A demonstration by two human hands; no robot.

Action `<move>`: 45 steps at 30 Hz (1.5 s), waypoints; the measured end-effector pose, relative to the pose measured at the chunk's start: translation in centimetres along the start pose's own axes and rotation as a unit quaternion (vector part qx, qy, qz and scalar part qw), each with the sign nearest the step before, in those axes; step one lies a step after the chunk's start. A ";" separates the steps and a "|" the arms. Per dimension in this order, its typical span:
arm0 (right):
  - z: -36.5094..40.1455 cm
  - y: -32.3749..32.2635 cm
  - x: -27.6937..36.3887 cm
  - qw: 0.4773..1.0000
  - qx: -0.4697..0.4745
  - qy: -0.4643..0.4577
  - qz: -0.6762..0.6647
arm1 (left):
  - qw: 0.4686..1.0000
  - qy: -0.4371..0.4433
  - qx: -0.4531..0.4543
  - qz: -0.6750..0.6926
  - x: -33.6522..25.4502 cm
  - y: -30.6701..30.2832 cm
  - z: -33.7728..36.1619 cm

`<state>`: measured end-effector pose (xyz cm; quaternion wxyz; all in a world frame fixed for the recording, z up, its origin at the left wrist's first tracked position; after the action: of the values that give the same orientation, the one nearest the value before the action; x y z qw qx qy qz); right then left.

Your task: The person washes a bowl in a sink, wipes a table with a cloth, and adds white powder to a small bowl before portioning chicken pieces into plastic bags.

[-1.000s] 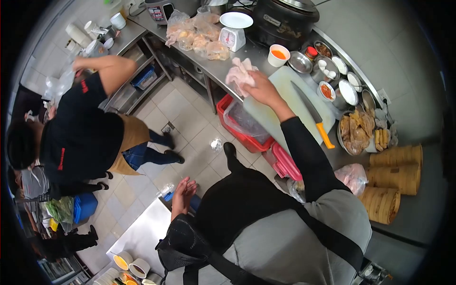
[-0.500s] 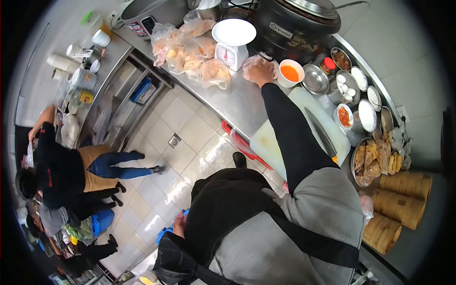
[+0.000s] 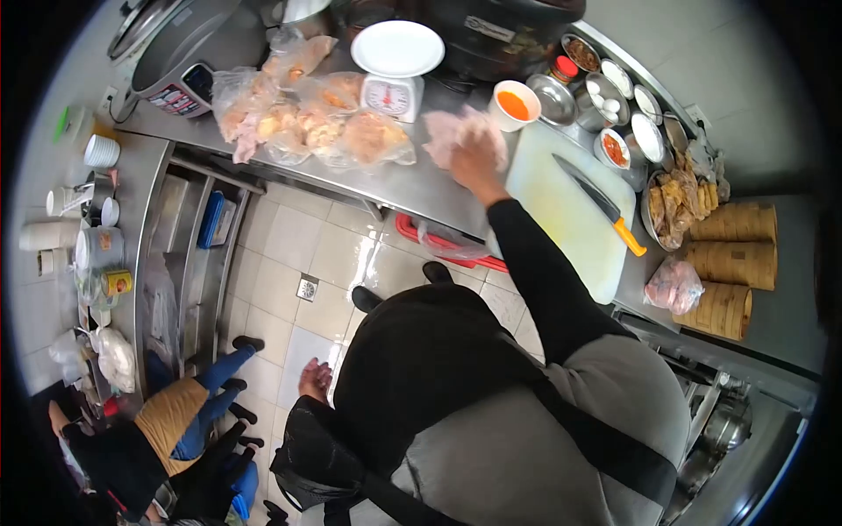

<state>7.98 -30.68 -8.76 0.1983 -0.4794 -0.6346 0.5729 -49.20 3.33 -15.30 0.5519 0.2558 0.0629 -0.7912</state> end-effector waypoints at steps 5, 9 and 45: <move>2.6 -7.3 -1.0 0.986 0.166 0.017 0.004 | 0.986 0.088 0.033 -0.139 -11.8 3.8 -0.6; -4.4 -12.1 -0.8 0.906 0.200 0.215 -0.305 | 0.944 0.185 0.189 -0.199 -19.2 12.9 -0.2; -32.9 -45.3 10.7 0.827 -0.177 0.148 -0.513 | 0.567 0.254 0.782 -0.050 -53.4 59.8 12.4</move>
<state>12.13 1.20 38.31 0.4669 -0.1904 -0.8427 0.1889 14.62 20.63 31.64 0.0576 0.7743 -0.4301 -0.4606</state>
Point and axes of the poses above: each hand's wrist, its own z-axis away from the middle knuckle, its own y-axis out of the palm, x = y × z, the point moved 1 cm from there along -z, towards the middle knuckle, and after that the axes turned 15 degrees about z, right-handed, at the moved point
